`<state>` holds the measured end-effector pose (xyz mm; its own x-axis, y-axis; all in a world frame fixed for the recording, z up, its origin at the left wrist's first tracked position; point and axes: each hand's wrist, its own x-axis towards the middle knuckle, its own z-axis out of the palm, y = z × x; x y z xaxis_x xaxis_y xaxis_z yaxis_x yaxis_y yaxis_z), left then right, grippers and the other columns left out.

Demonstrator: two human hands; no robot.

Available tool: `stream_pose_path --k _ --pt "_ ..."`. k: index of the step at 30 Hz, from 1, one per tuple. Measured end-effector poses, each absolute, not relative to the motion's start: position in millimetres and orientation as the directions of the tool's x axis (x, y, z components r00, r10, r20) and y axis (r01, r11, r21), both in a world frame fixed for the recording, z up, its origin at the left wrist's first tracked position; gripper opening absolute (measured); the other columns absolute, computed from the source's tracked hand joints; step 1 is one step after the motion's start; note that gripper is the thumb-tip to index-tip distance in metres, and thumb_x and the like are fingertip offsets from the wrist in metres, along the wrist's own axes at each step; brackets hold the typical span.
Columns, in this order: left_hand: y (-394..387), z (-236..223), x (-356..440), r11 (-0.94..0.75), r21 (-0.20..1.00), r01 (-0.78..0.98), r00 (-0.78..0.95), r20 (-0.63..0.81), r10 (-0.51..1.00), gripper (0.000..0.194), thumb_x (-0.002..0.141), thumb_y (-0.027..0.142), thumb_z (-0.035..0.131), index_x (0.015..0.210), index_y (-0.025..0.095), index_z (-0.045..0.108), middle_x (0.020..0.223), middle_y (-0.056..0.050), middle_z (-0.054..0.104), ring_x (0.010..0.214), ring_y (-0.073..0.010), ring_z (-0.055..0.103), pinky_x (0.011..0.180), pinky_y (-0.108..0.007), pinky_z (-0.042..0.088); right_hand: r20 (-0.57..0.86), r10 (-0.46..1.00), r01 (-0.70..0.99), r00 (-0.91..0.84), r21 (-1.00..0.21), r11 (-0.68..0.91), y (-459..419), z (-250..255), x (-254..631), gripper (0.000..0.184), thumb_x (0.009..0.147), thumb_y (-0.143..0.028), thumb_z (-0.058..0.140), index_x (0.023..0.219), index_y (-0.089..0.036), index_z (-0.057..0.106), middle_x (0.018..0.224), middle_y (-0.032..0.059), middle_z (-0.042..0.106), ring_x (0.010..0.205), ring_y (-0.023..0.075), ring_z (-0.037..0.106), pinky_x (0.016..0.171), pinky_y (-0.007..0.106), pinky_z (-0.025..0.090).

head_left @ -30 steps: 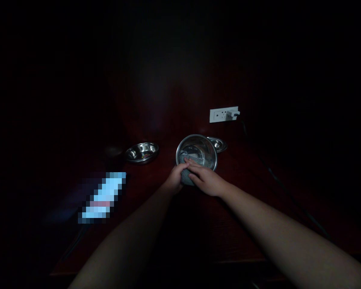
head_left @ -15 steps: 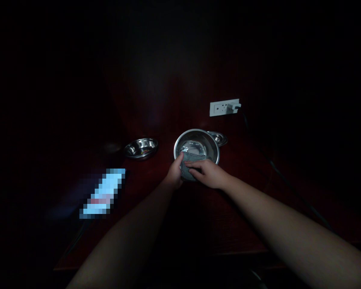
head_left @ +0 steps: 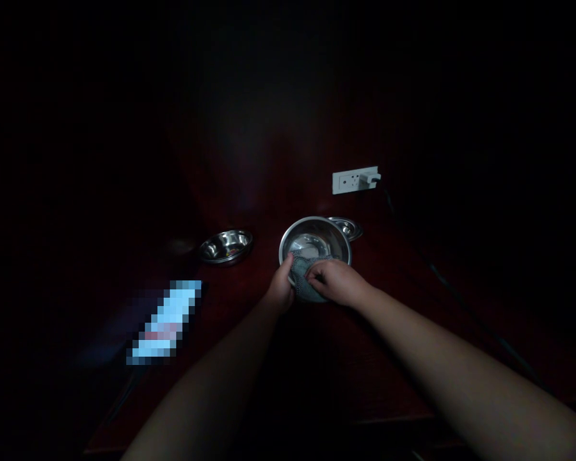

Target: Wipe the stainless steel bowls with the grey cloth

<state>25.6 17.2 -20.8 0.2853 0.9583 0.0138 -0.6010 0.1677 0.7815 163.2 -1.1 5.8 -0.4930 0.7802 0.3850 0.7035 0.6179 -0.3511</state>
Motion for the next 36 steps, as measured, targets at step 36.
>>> stream_pose_path --k 36 --pt "17.0 -17.1 20.6 0.208 0.735 -0.645 0.267 -0.038 0.963 0.05 0.085 0.049 0.043 0.106 0.009 0.064 0.1 -0.013 0.07 0.108 -0.0276 0.059 0.101 -0.041 0.039 0.269 0.765 0.665 -0.585 -0.381 0.642 -15.0 3.0 153.2 0.06 0.077 -0.03 0.058 0.133 -0.013 0.042 0.131 0.0162 0.052 0.121 0.0285 0.049 0.102 0.042 0.037"
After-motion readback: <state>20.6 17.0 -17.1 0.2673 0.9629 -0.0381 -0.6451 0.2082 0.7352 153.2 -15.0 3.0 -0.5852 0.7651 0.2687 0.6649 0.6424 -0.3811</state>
